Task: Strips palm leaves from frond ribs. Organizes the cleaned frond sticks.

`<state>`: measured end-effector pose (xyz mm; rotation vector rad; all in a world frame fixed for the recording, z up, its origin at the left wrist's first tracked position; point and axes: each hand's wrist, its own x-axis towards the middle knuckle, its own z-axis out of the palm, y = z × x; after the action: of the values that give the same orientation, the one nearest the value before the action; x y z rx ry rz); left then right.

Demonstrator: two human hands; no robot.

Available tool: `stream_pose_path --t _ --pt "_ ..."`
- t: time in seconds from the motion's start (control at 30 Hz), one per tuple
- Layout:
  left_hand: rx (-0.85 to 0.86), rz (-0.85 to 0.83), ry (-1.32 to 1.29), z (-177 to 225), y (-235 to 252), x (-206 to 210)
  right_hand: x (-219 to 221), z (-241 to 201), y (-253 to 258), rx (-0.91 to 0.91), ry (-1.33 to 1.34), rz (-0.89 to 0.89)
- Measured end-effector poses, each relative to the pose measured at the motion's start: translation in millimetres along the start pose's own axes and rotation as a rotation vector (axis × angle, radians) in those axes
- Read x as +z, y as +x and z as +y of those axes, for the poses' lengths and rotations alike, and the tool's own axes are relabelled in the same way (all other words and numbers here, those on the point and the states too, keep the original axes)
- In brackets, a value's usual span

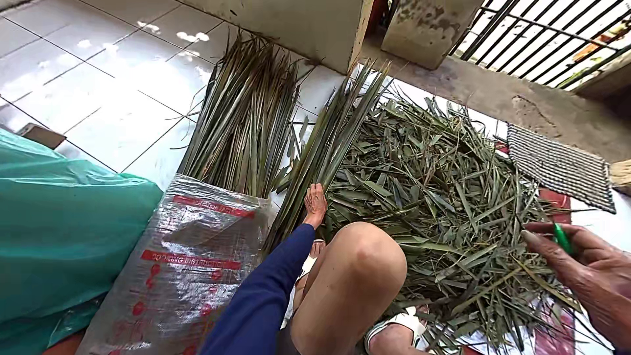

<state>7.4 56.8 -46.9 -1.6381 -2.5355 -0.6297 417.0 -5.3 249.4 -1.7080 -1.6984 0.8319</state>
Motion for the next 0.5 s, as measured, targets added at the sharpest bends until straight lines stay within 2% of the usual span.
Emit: stream_pose_path --t 0.03,0.1,0.2,0.27,0.3,0.33,0.37,0.4,0.43,0.5 --pt "-0.049 -0.123 -0.063 -13.3 6.8 32.0 4.4 0.5 -1.3 0.021 -0.007 -0.022" --pt "-0.135 -0.358 -0.129 -28.0 21.8 49.5 9.1 -0.3 -3.5 0.053 -0.007 -0.041" --pt "-0.193 -0.472 -0.098 -31.5 27.9 42.8 9.4 0.4 -2.2 0.049 0.011 -0.052" --pt "-0.216 -0.549 -0.106 -18.6 32.3 9.8 9.8 -0.4 -2.2 0.035 0.032 -0.059" --pt "-0.225 -0.555 -0.129 -13.3 34.9 -5.5 9.9 -1.2 -2.7 0.029 0.034 -0.061" --pt "-0.225 -0.480 -0.140 -15.9 35.7 -2.9 9.8 -2.2 -3.3 0.023 0.036 -0.062" --pt "-0.195 -0.289 -0.143 -27.3 34.5 19.7 9.9 -3.8 -3.9 0.024 0.036 -0.062" --pt "-0.192 -0.196 -0.147 -36.2 40.0 31.7 10.3 -6.1 -4.6 0.034 0.033 -0.061" --pt "-0.207 -0.171 -0.139 -42.3 47.3 35.4 10.6 -7.9 -5.7 0.044 0.032 -0.059" --pt "-0.260 -0.276 -0.099 -51.2 57.1 35.7 11.8 -8.8 -7.7 0.050 0.027 -0.050"
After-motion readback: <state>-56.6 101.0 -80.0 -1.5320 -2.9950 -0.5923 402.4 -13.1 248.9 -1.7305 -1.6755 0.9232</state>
